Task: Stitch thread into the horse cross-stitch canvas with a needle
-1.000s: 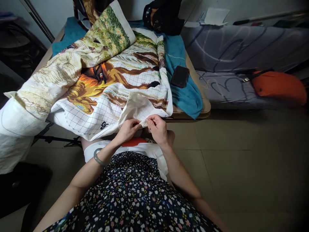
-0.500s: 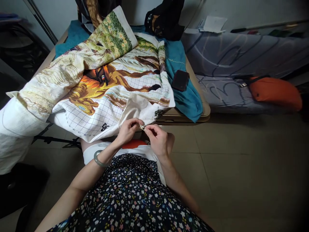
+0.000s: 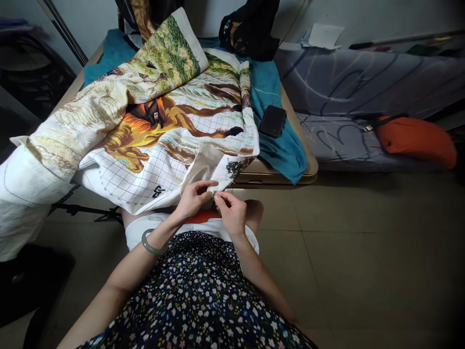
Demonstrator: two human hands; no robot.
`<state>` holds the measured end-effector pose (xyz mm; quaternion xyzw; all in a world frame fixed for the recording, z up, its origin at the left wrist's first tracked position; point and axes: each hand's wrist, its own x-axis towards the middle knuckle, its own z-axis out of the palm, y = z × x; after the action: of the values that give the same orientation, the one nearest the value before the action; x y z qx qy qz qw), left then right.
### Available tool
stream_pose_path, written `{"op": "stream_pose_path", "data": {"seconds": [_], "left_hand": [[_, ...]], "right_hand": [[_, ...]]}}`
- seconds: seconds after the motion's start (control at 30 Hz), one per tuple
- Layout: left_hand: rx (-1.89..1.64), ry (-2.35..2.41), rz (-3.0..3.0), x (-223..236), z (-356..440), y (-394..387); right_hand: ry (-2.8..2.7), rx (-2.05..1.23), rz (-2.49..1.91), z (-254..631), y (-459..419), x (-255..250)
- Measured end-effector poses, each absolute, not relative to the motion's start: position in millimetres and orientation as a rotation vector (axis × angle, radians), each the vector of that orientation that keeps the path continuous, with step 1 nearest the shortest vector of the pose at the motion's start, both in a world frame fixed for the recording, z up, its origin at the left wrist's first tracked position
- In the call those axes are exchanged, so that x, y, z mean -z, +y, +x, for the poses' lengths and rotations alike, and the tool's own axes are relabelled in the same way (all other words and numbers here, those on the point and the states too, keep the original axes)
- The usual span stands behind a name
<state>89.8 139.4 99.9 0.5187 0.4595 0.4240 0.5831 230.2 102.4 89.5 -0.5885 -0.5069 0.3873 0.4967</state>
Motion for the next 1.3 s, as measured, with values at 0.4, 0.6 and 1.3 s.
{"op": "stream_pose_path", "data": {"seconds": [0.4, 0.6, 1.3], "left_hand": [[-1.05, 1.056, 1.118, -95.3, 91.7, 138.8], [-1.074, 1.064, 1.02, -98.4, 95.9, 135.5], [-1.181, 1.02, 0.827, -103.3, 101.1, 131.7]], "right_hand": [[-1.19, -0.908, -1.41, 223.9, 100.0, -87.2], [-1.135, -0.915, -1.41, 218.8, 99.1, -86.5], [-1.12, -0.919, -1.395, 213.4, 99.9, -89.0]]}}
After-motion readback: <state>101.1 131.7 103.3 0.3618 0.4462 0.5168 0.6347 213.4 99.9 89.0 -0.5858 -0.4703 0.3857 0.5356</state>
